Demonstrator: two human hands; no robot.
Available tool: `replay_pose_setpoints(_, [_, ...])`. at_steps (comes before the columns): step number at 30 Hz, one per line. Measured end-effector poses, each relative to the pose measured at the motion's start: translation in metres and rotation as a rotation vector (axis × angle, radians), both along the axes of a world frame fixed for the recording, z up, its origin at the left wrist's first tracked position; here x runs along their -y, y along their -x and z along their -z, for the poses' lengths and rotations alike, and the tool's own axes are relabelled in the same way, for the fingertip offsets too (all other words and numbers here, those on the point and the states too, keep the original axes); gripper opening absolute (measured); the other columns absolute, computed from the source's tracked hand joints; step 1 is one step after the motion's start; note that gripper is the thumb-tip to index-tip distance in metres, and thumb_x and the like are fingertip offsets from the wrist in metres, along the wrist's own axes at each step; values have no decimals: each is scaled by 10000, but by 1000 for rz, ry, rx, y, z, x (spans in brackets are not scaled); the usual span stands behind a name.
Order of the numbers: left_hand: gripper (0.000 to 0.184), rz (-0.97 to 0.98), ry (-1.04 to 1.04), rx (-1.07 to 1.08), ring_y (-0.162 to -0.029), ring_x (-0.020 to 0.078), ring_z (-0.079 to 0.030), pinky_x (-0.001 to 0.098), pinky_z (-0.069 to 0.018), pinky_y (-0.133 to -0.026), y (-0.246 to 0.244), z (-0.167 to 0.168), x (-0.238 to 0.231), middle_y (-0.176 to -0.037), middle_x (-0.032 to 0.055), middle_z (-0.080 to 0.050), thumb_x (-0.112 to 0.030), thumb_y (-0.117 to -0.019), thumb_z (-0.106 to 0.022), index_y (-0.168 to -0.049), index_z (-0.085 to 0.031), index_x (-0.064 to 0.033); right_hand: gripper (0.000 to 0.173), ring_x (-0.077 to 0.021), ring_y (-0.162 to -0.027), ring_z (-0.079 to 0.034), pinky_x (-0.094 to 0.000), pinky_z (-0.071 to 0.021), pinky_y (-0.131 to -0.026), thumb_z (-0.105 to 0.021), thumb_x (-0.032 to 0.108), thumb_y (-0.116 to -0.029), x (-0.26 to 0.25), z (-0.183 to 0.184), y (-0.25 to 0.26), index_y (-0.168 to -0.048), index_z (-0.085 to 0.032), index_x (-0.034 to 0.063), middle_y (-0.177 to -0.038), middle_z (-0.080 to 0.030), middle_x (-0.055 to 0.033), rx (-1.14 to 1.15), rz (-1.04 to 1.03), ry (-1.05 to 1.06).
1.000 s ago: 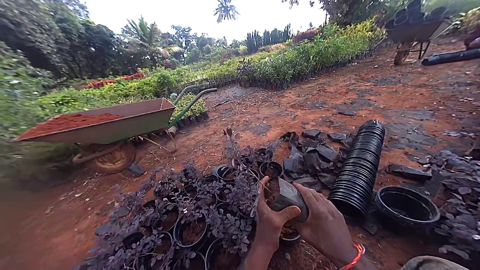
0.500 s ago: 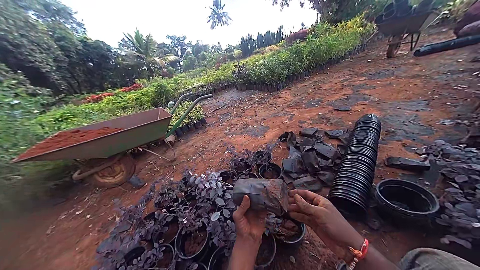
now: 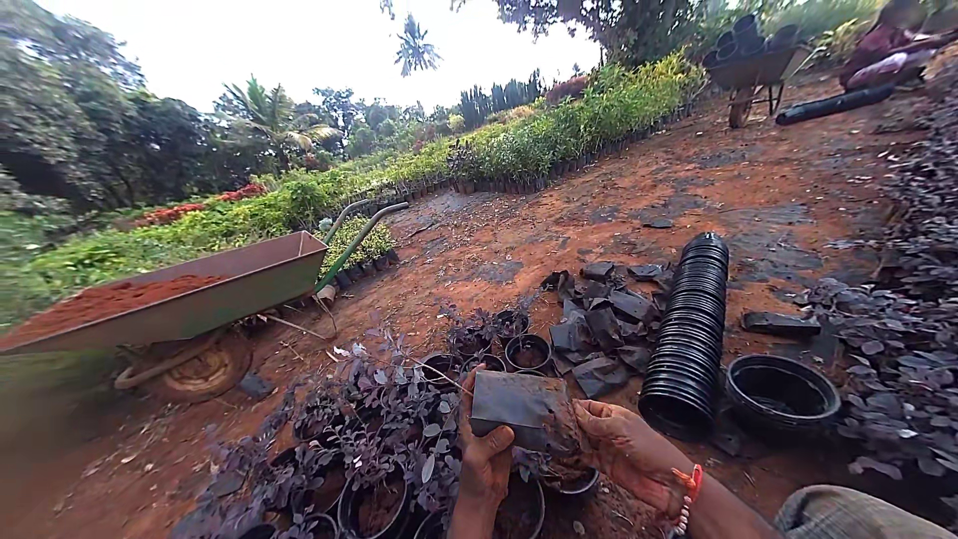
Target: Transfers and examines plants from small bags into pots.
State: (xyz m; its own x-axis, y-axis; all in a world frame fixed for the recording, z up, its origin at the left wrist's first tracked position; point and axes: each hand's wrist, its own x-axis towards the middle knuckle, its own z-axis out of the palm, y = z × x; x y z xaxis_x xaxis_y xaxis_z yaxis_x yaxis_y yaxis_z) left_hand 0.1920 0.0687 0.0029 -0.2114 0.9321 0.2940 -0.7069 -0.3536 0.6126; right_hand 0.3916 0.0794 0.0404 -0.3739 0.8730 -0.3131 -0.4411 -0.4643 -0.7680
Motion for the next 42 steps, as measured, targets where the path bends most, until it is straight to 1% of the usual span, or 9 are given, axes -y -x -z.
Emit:
replay_pose_setpoints(4, [1131, 195, -15, -92, -1088, 249, -701, 454, -609, -903, 6, 4, 1, -1272, 110, -668, -204, -572, -984, -1507, -352, -131, 110, -196, -799, -712, -363, -619, -757, -500, 41, -1058, -7, -10, -6, -1071, -603, 3, -906, -701, -118, 20, 129, -114])
replay_pose_setpoints(6, [1226, 351, 27, -24, -1171, 378, -659, 569, -584, -929, 1, 11, 1, -1376, 183, -607, -354, -577, -985, -1567, -295, -135, 67, -180, -750, -692, -342, -610, -722, -560, -20, -1012, -13, -13, -16, -1018, -627, -22, -858, -690, -116, 236, 220, -294])
replay_pose_setpoints(9, [1133, 332, 216, 193, -1122, 391, -676, 569, -592, -880, -24, 27, 1, -1271, 208, -664, -545, -531, -956, -1469, -492, -111, 19, -148, -720, -657, -317, -567, -684, -641, 11, -954, -18, -9, -24, -962, -642, 29, -811, -668, -67, 583, 223, -526])
replay_pose_setpoints(14, [793, 184, 313, 294, -1027, 368, -698, 534, -603, -798, -40, 40, -1, -1148, 223, -691, -422, -704, -851, -1347, -570, -53, 108, -149, -809, -628, -345, -527, -744, -578, 169, -1028, -13, -1, -21, -1044, -595, 64, -906, -622, -61, 787, 164, -570])
replay_pose_setpoints(19, [766, 143, 250, 248, -1011, 343, -703, 509, -603, -823, -36, 36, -5, -1137, 213, -694, -448, -731, -830, -1329, -579, -40, 124, -152, -758, -693, -329, -589, -723, -713, 135, -951, -23, 8, -27, -996, -663, 31, -846, -707, -75, 649, 179, -504])
replay_pose_setpoints(22, [761, 207, 287, 326, -1064, 339, -689, 529, -584, -860, -41, 42, -10, -1187, 189, -693, -695, -974, -368, -1366, -573, -75, 61, -142, -692, -675, -322, -575, -659, -710, 113, -932, -26, 9, -26, -913, -672, 69, -768, -691, -43, 718, 213, -619])
replay_pose_setpoints(24, [797, 251, 367, 394, -1075, 323, -690, 524, -581, -864, -47, 52, -17, -1187, 160, -705, -698, -1008, -178, -1347, -603, -115, 53, -136, -693, -663, -364, -559, -657, -706, 158, -925, -24, 8, -22, -910, -675, 117, -764, -682, -8, 885, 218, -716])
replay_pose_setpoints(33, [680, 277, 486, 581, -1081, 300, -677, 508, -563, -896, -78, 85, -16, -1171, 145, -699, -586, -1063, -185, -1303, -619, -121, 142, -85, -749, -672, -367, -575, -669, -638, 284, -872, -2, 6, -15, -881, -721, 169, -831, -685, 60, 1211, 312, -1129])
replay_pose_setpoints(42, [681, 280, 539, 630, -985, 284, -710, 480, -595, -823, -83, 93, -7, -1064, 140, -724, -577, -1066, -173, -1216, -634, -98, 210, -194, -799, -717, -446, -588, -682, -620, 260, -894, -4, 12, -10, -888, -780, 125, -867, -731, -17, 1331, 347, -1345])
